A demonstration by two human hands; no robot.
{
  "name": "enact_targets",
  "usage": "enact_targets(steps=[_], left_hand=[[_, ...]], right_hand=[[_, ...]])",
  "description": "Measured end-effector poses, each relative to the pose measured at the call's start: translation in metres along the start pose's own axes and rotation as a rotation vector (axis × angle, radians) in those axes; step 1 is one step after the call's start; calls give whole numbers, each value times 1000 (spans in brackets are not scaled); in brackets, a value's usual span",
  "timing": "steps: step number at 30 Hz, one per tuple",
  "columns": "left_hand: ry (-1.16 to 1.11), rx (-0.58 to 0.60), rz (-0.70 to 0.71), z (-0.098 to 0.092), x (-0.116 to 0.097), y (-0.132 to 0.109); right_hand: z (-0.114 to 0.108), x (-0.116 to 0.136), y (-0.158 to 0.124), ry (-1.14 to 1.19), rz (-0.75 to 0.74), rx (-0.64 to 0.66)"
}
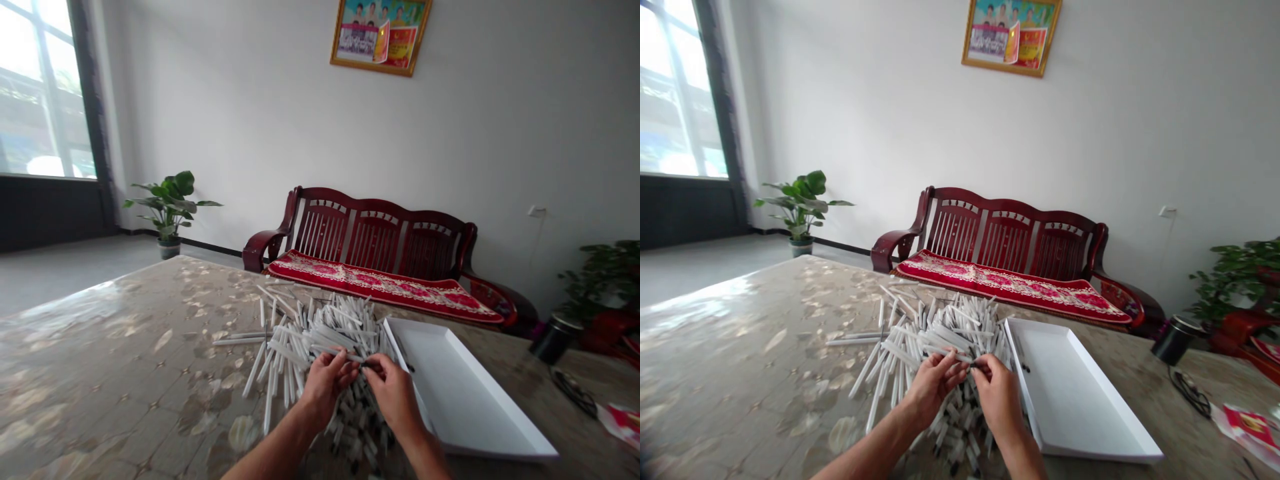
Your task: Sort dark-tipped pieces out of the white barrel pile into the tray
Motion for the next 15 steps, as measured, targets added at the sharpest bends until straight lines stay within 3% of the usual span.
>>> enact_targets(steps=[10, 15], left_hand=[[-9, 33, -15, 2, 4, -3], [-28, 2, -9, 0, 3, 0]], right_hand=[[12, -16, -4, 391, 158, -54], [5, -17, -1, 459, 127, -126]])
Point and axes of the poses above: each hand's wrist, its own y-axis towards the middle knuckle, its own z-axis out of the palm, x = y × z, the point moved 6 cm from there along y, towards the middle knuckle, and after that the axes turned 2 degrees about y, right-handed, at the moved point
